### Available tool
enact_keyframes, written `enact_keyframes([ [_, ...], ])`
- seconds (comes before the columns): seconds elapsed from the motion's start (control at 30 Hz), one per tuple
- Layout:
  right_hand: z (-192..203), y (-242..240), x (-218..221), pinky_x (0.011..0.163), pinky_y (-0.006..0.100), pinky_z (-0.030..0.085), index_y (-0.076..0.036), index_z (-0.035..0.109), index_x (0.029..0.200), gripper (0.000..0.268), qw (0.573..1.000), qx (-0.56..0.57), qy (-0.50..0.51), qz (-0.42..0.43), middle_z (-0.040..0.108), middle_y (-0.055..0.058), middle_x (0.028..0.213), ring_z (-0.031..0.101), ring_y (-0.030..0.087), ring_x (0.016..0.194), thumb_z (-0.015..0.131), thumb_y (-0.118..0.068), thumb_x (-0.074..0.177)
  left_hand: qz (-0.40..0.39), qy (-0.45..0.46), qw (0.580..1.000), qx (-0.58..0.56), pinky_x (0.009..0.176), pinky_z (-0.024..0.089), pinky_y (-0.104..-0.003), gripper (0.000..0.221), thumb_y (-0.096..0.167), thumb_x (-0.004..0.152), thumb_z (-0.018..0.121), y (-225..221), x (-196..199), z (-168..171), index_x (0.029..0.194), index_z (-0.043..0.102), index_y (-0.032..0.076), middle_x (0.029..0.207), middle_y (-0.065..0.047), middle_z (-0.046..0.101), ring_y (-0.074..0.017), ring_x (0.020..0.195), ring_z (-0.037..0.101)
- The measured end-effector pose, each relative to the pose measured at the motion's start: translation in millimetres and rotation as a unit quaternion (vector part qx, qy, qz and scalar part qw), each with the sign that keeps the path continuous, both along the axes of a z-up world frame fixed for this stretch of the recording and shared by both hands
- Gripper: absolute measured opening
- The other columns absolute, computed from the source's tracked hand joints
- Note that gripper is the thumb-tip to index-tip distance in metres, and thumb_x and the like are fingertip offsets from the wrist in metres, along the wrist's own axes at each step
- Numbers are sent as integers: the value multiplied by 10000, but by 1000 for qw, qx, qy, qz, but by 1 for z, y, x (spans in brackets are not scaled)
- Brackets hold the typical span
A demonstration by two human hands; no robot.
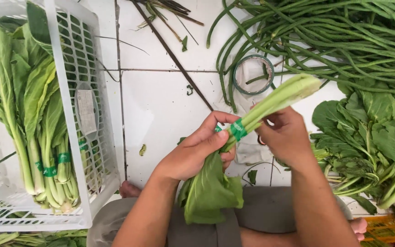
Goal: Gathering stalks of leafy green vegetables into bunches and securing them with green adhesive tape.
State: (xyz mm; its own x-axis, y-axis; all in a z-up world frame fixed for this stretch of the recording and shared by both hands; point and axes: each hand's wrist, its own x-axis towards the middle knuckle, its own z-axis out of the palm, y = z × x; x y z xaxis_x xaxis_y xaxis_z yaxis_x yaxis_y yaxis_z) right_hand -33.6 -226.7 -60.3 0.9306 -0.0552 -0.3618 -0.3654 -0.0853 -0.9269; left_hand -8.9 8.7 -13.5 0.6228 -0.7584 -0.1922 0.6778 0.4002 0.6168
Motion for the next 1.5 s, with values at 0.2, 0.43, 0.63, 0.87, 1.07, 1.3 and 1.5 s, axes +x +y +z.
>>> enact_keyframes([
  [0.2, 25, -8, 7, 311, 239, 453, 30, 539, 1181, 383, 987, 151, 20, 45, 648, 178, 926, 660, 208, 680, 717, 8, 843, 53, -60, 994, 79, 703, 465, -307, 391, 302, 1104, 360, -1, 2, 3, 1426, 300, 89, 782, -44, 460, -141, 732, 448],
  [0.43, 5, 10, -4, 410, 257, 522, 83, 602, 1157, 468, 963, 232, -92, 102, 681, 193, 917, 636, 190, 650, 832, -68, 778, -21, -105, 987, 120, 687, 473, -306, 268, 276, 1097, 397, -11, -6, 0, 1299, 334, 110, 777, -78, 572, -145, 699, 476],
  [0.63, 14, 18, -1, 623, 313, 550, 93, 664, 1014, 314, 955, 186, -197, 117, 644, 193, 859, 632, 221, 720, 823, -60, 791, -41, -18, 995, 89, 699, 457, -306, 294, 361, 1080, 431, -9, -5, -5, 1202, 358, 103, 791, -64, 520, -149, 773, 471],
  [0.87, 4, 22, -3, 793, 362, 554, 44, 672, 1064, 224, 956, 138, -218, 140, 650, 168, 932, 676, 213, 819, 752, -76, 893, -49, -96, 945, 308, 542, 420, -270, 485, 517, 1031, 477, -6, 3, 14, 916, 613, 66, 571, -36, 544, -103, 575, 422],
  [1.07, 15, 22, -9, 887, 415, 549, 31, 646, 1111, 276, 952, 102, -236, 166, 648, 182, 1018, 694, 295, 1004, 753, -94, 889, -19, -84, 968, 234, 722, 540, -324, 433, 437, 1023, 572, -3, -4, 10, 877, 747, 68, 687, -77, 650, -147, 734, 558],
  [1.3, 46, -11, 1, 825, 322, 545, -33, 574, 1388, 873, 968, 92, -58, 226, 522, 131, 1462, 593, 207, 1175, 914, -194, 601, 49, -197, 935, 289, 508, 334, -231, 312, 291, 932, 644, 11, 4, 41, 788, 713, 24, 601, 23, 552, -79, 539, 396],
  [1.5, 50, -51, 7, 733, 299, 575, -20, 537, 1408, 416, 984, 141, 63, -86, 651, 210, 1228, 658, 276, 1046, 489, -162, 1020, 65, -464, 771, 431, 488, 383, -357, 419, 399, 879, 643, 10, 3, 48, 639, 596, 58, 520, -104, 562, -316, 447, 469],
])
